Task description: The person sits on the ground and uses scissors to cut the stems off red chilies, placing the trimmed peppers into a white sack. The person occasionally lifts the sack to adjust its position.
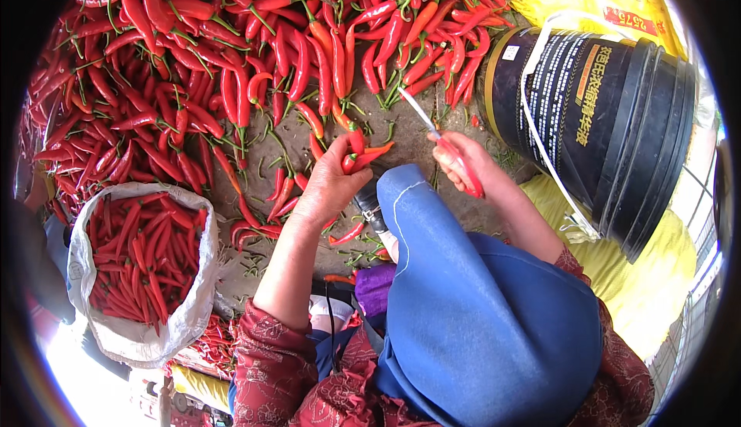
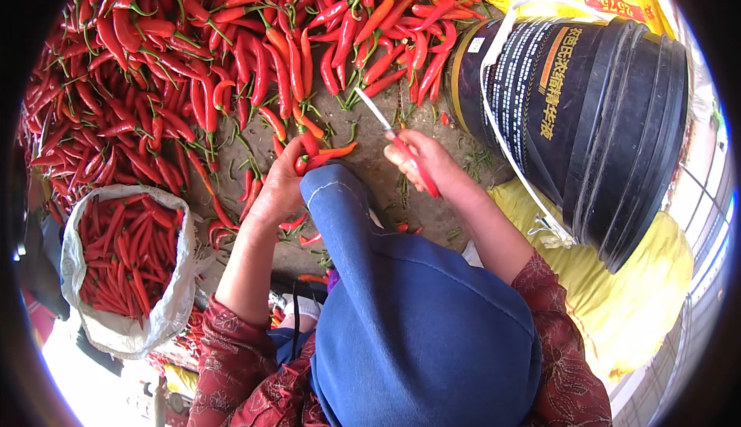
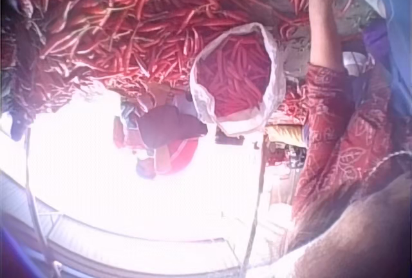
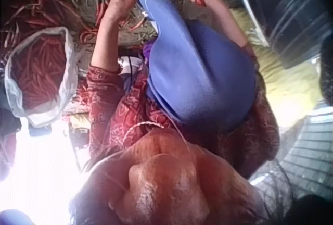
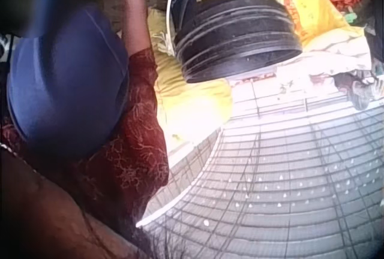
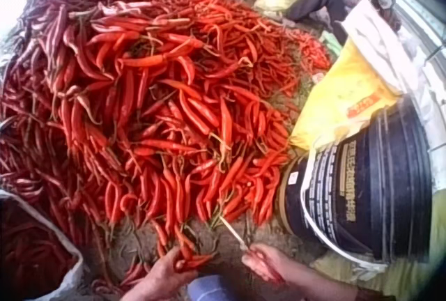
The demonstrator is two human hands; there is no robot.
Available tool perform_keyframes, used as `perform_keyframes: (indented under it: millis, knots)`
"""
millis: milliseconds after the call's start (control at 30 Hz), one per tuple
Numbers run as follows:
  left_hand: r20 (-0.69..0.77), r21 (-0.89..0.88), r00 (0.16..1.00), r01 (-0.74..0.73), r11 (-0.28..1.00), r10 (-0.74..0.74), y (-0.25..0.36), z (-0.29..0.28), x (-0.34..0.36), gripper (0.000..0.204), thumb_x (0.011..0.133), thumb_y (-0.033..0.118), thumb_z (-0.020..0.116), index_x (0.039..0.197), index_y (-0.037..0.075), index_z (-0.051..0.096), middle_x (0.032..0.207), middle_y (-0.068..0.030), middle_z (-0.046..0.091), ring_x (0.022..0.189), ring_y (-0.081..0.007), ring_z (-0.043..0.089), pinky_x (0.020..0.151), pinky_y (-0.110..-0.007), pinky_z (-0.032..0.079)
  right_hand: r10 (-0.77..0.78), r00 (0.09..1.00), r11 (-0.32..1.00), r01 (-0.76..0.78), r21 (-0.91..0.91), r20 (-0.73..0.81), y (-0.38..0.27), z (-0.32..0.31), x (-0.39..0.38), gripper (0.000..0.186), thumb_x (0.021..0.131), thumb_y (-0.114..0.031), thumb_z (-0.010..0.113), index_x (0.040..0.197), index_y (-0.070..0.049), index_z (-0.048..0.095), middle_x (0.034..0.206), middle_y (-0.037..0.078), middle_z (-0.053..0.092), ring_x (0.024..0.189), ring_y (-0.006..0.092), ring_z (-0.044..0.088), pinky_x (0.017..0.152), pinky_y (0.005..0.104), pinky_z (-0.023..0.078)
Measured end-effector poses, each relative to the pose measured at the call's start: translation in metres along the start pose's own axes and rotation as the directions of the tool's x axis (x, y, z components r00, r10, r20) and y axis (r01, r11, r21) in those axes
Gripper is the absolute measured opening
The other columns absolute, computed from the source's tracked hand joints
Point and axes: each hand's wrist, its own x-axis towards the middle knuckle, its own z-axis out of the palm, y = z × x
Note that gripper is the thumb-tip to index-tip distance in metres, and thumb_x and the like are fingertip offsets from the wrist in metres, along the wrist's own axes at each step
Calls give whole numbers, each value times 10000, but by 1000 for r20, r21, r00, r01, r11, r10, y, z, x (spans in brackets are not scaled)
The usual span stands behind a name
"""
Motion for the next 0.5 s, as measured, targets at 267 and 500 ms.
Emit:
perform_keyframes:
  millis: [267,500]
  knots:
    - [-123,-80,989,69,994,-79,9,-1,0,298,744,-16,657,968,62,476,843,-9,534,750,-75,491,670,-237,433,-295,935,777,113,-620,-199,-11,-9,6,505,833,-435,622,1113,-34,495,797,74,557,703,148,539,619,300,437]
    - [-357,20,934,-23,1000,29,20,-16,4,249,740,-11,661,930,64,518,755,17,536,634,-57,495,583,-220,434,-397,895,728,173,-663,-202,-12,-11,-1,543,831,-412,632,1163,-5,498,904,97,602,816,165,562,739,295,442]
